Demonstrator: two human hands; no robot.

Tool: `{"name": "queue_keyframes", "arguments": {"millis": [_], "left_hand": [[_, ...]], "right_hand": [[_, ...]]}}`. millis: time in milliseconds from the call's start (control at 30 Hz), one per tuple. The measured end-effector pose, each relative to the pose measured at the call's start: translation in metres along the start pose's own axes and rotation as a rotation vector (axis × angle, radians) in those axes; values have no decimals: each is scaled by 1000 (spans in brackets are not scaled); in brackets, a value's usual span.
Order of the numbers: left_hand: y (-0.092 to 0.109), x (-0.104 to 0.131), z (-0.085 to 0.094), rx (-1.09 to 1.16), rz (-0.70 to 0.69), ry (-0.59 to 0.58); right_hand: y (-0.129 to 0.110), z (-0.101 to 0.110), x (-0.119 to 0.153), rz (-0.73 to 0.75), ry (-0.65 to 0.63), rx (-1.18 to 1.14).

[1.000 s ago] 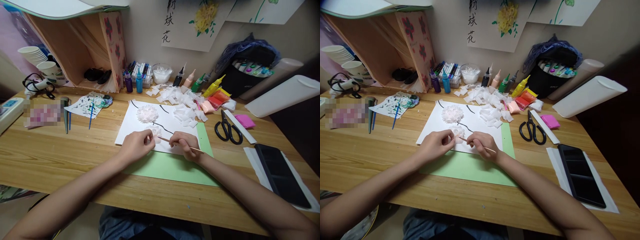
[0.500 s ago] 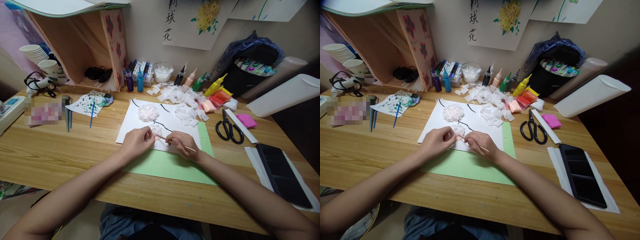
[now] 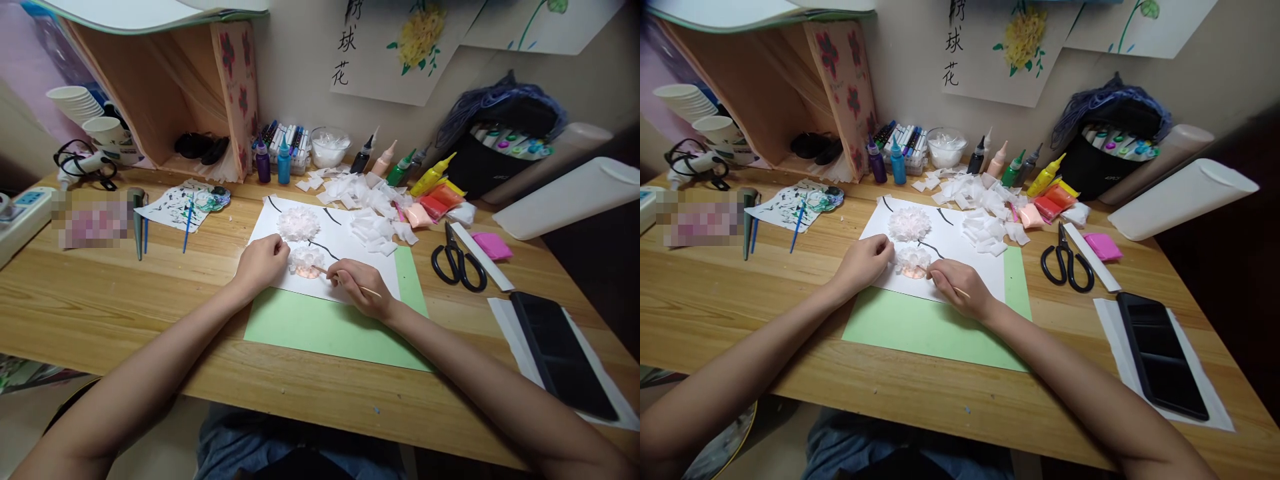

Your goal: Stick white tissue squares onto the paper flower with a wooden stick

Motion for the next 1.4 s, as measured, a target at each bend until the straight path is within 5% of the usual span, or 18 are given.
{"name": "queue_keyframes", "arguments": {"millis": [200,300,433,533,667,867,1100,1267,1400], "left_hand": [[2,2,-2,-46,-9,22],[2,2,-2,-52,-16,24],[3,2,-2,-59,-25,22],[3,3,-2,-64,-19,19],[4,3,-2,-84,-10,14],[3,3,-3,-130,3,2],[5,4,-3,-140,-8,12],[5,3,-2,-141,-1,19],[5,4,-2,-137,-4,16]], "right_hand": [[1,-2,-11,-37,-47,11],[11,-5,-24,-245,-56,-65],[30,-9,-37,-644,103,-260],[35,-13,-39,-758,162,-319],[26,-8,-32,-633,139,-293],[8,-1,-24,-287,-57,-97],[5,-1,-26,-130,-97,32],[4,-6,-30,-143,-110,36],[18,-8,-37,-451,13,-117]]}}
Point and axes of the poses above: each hand's wrist, its own x-axis away from the middle knuckle, its own z-axis out of the back of the hand, y = z × x, the point moved 6 cm from there along -x, towards the middle knuckle, and after that the axes turned 13 degrees about z, right-handed, at the moved point
